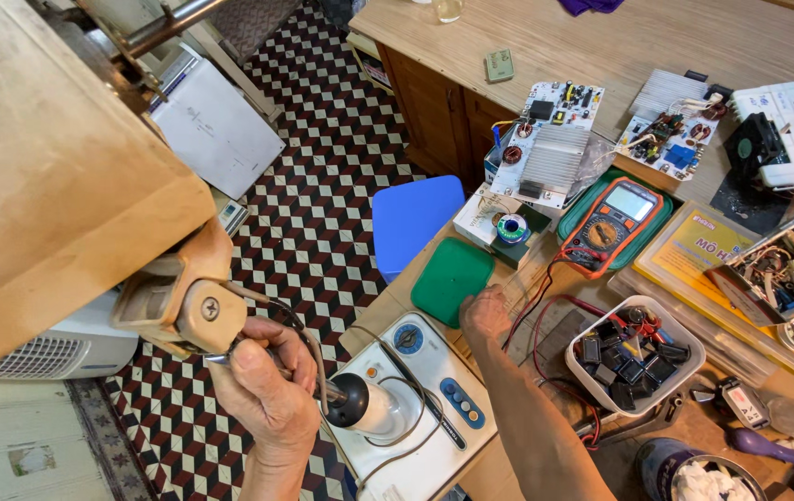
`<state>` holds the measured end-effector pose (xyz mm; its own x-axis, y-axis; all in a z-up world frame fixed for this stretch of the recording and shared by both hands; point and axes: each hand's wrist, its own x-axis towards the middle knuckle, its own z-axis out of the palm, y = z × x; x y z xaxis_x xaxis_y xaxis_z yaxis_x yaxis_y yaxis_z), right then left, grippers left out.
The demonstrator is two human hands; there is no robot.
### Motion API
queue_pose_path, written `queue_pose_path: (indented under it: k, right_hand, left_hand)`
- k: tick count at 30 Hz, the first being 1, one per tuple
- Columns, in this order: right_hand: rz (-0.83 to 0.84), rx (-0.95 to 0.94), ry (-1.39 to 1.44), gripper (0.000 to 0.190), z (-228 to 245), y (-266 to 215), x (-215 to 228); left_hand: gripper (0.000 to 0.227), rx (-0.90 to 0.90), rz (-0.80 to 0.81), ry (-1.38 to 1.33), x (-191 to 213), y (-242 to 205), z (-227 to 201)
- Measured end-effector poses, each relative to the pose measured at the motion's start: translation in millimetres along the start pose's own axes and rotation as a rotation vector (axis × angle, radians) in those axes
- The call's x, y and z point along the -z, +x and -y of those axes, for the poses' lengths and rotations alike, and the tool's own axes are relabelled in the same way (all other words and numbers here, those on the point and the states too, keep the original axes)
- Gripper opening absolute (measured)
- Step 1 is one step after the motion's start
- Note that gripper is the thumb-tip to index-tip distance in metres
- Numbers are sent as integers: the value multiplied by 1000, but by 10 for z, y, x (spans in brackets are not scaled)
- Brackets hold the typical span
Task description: The person assembles a disassembled standing fan by attaching the motor housing to the neck and base, then repeatedly removes and reattaches the housing to test the fit. The person uses a cordless drill to tighten screws on the motor housing.
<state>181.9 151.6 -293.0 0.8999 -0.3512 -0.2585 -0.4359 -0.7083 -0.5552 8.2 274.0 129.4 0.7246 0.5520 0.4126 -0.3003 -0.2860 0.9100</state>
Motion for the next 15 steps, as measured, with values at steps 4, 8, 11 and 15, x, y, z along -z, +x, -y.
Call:
queue_pose_path:
  k: [4,8,11,15]
  right_hand:
    - [39,31,-18,31,169,-51,119]
    - [1,445,-165,46,477,-207,385]
    - [163,751,-337,53,842,-266,555]
    - [433,514,-494,98,1253,-417,537]
  left_hand:
    - [58,47,-18,-6,85,135,53]
    - [58,88,-7,-31,158,287,105]
    - [59,111,-14,-47,189,379,138]
    - [57,116,-25,-44,213,454,151]
